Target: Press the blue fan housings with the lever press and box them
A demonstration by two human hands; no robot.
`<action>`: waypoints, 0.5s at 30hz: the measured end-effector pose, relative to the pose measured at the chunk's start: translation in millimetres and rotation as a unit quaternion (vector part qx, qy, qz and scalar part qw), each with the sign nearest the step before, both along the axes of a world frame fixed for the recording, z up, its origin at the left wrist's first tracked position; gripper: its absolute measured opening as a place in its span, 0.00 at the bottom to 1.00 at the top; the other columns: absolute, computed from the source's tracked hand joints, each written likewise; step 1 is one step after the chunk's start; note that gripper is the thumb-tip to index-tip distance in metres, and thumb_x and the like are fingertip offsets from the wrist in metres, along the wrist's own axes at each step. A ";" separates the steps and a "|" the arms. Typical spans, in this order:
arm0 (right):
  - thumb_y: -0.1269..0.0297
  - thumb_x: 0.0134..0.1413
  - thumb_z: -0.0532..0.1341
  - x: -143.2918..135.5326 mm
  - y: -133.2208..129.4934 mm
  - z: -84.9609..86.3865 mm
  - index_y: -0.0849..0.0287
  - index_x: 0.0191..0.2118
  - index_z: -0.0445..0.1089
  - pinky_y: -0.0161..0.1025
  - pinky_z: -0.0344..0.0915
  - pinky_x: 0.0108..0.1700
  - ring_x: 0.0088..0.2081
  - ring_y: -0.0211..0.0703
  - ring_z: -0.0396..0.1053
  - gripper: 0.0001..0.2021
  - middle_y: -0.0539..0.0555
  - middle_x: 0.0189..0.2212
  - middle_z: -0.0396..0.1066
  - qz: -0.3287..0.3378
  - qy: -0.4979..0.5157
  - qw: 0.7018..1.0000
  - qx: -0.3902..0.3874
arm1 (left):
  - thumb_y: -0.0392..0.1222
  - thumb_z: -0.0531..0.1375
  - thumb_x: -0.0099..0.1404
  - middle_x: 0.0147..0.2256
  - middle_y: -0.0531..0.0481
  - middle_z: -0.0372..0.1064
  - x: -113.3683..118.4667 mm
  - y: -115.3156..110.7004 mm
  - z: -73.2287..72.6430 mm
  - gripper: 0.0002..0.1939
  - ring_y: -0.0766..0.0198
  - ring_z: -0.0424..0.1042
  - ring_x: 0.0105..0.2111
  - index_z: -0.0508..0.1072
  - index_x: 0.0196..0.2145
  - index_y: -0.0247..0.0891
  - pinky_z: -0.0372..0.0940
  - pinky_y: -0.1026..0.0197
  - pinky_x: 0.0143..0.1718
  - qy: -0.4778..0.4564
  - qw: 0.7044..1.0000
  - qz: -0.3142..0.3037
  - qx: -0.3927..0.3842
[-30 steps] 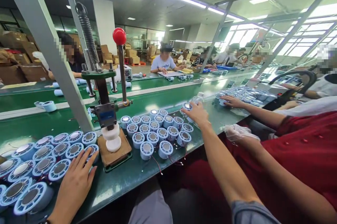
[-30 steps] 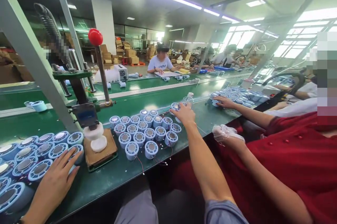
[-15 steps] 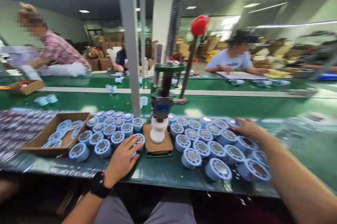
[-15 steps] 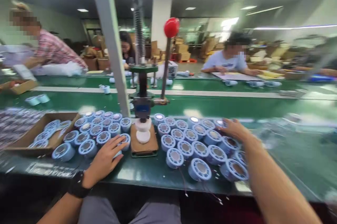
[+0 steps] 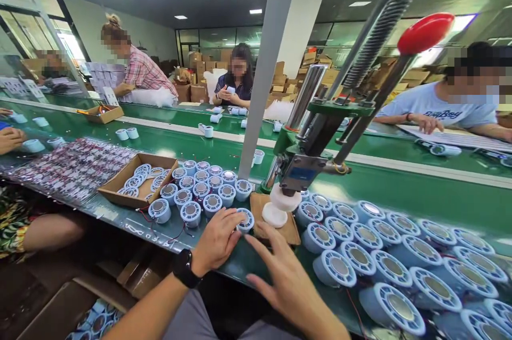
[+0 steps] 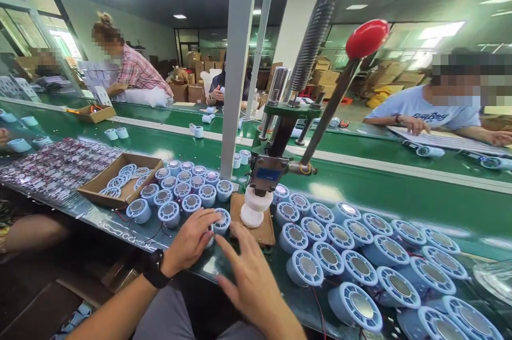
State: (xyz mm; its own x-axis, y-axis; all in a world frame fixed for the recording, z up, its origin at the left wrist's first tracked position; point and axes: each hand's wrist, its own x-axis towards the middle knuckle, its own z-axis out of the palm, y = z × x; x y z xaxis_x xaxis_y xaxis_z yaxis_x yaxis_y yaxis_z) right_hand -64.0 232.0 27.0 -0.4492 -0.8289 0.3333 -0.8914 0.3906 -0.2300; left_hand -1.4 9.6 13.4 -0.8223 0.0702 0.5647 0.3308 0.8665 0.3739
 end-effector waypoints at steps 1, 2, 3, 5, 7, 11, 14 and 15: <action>0.58 0.53 0.66 6.3 -31.0 -6.1 0.47 0.66 0.57 0.59 0.61 0.64 0.69 0.60 0.50 0.35 0.59 0.69 0.47 0.012 0.012 1.000 -0.001 | 0.37 0.47 0.74 0.57 0.42 0.69 2.8 -2.4 0.4 0.19 0.57 0.65 0.60 0.66 0.59 0.37 0.60 0.44 0.64 0.007 1.000 0.018 -0.007; 0.58 0.48 0.69 7.5 -55.6 -10.6 0.50 0.67 0.58 0.62 0.58 0.65 0.70 0.64 0.47 0.39 0.61 0.69 0.45 0.010 0.020 1.000 0.001 | 0.36 0.47 0.74 0.58 0.41 0.67 5.8 -5.6 0.9 0.21 0.56 0.63 0.62 0.64 0.61 0.36 0.57 0.43 0.66 0.010 0.999 0.047 -0.019; 0.57 0.45 0.71 5.1 -73.6 -13.7 0.51 0.67 0.58 0.64 0.56 0.65 0.70 0.68 0.45 0.42 0.63 0.69 0.45 0.003 0.023 1.000 0.005 | 0.35 0.47 0.73 0.60 0.41 0.65 8.9 -9.3 1.6 0.22 0.55 0.60 0.64 0.63 0.62 0.36 0.54 0.41 0.67 0.009 0.996 0.086 -0.035; 0.53 0.44 0.72 -3.2 -92.4 -17.0 0.52 0.66 0.60 0.67 0.54 0.64 0.69 0.69 0.46 0.42 0.64 0.67 0.49 -0.009 0.018 1.000 0.013 | 0.34 0.48 0.71 0.63 0.40 0.62 14.7 -16.8 2.9 0.23 0.50 0.55 0.66 0.64 0.62 0.36 0.50 0.36 0.67 -0.006 0.983 0.168 -0.075; 0.49 0.49 0.69 -8.7 -95.5 -17.7 0.51 0.64 0.63 0.66 0.55 0.64 0.67 0.67 0.50 0.37 0.64 0.65 0.54 -0.012 0.013 1.000 0.018 | 0.33 0.49 0.70 0.62 0.40 0.62 19.8 -21.6 3.9 0.23 0.47 0.57 0.66 0.66 0.61 0.36 0.49 0.33 0.66 -0.026 0.973 0.205 -0.105; 0.44 0.51 0.66 -6.0 -84.4 -11.5 0.48 0.62 0.66 0.64 0.58 0.62 0.63 0.65 0.56 0.34 0.64 0.61 0.59 0.016 0.018 0.999 0.036 | 0.31 0.49 0.69 0.58 0.42 0.67 29.6 -19.4 4.7 0.21 0.50 0.64 0.61 0.69 0.57 0.38 0.51 0.33 0.66 -0.035 0.981 0.167 -0.089; 0.41 0.48 0.68 -3.5 -76.9 -1.9 0.46 0.61 0.66 0.64 0.60 0.60 0.62 0.66 0.58 0.36 0.64 0.64 0.56 0.062 0.021 0.995 0.073 | 0.29 0.49 0.68 0.56 0.42 0.68 36.8 -13.5 4.0 0.21 0.52 0.66 0.59 0.69 0.56 0.38 0.60 0.40 0.63 -0.026 0.992 0.121 -0.020; 0.40 0.46 0.69 -4.0 -75.8 1.3 0.45 0.62 0.65 0.63 0.61 0.59 0.62 0.67 0.58 0.38 0.64 0.66 0.52 0.078 0.019 0.993 0.088 | 0.28 0.49 0.66 0.56 0.42 0.69 38.6 -12.0 3.3 0.23 0.53 0.66 0.58 0.68 0.56 0.38 0.63 0.43 0.62 -0.021 0.994 0.103 0.009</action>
